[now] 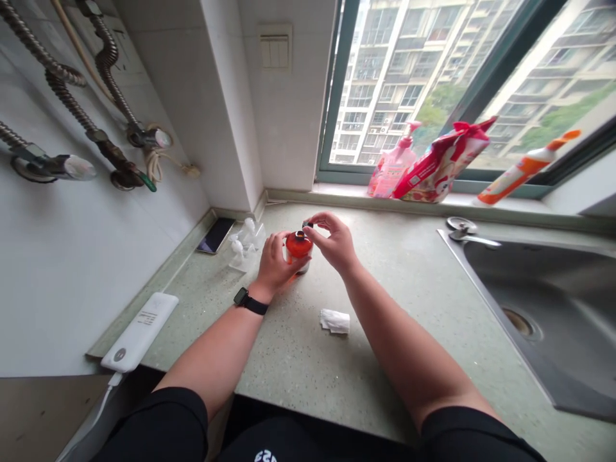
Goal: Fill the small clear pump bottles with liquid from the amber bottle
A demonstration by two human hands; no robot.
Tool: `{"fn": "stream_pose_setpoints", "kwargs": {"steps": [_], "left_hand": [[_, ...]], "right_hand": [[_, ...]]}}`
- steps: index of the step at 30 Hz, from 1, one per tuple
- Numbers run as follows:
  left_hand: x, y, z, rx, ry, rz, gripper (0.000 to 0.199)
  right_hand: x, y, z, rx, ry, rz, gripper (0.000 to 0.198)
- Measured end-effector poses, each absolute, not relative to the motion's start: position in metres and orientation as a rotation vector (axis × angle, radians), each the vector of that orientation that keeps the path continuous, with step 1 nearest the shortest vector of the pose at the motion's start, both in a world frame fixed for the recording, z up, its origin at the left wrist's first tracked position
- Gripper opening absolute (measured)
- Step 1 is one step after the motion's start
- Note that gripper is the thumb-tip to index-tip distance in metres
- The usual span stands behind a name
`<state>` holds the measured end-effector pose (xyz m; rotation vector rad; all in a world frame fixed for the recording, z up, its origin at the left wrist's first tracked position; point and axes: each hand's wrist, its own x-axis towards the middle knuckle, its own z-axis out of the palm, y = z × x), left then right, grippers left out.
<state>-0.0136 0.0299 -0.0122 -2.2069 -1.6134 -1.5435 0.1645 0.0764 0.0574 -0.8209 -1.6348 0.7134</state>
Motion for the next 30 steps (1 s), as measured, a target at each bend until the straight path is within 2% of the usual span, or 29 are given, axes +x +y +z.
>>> {"fn": "stream_pose_setpoints", "kwargs": {"steps": [20,30], "left_hand": [[-0.01,0.026,-0.009,-2.135,-1.716,-1.386,0.068],[-0.012,0.024,-0.004,-2.179,-1.717,-1.403,0.071]], "right_hand": [[0.165,0.076,0.048,-0.767,-1.859,0.684,0.008],[0.186,0.085,0.061,-0.871,-1.843,0.67,0.025]]}}
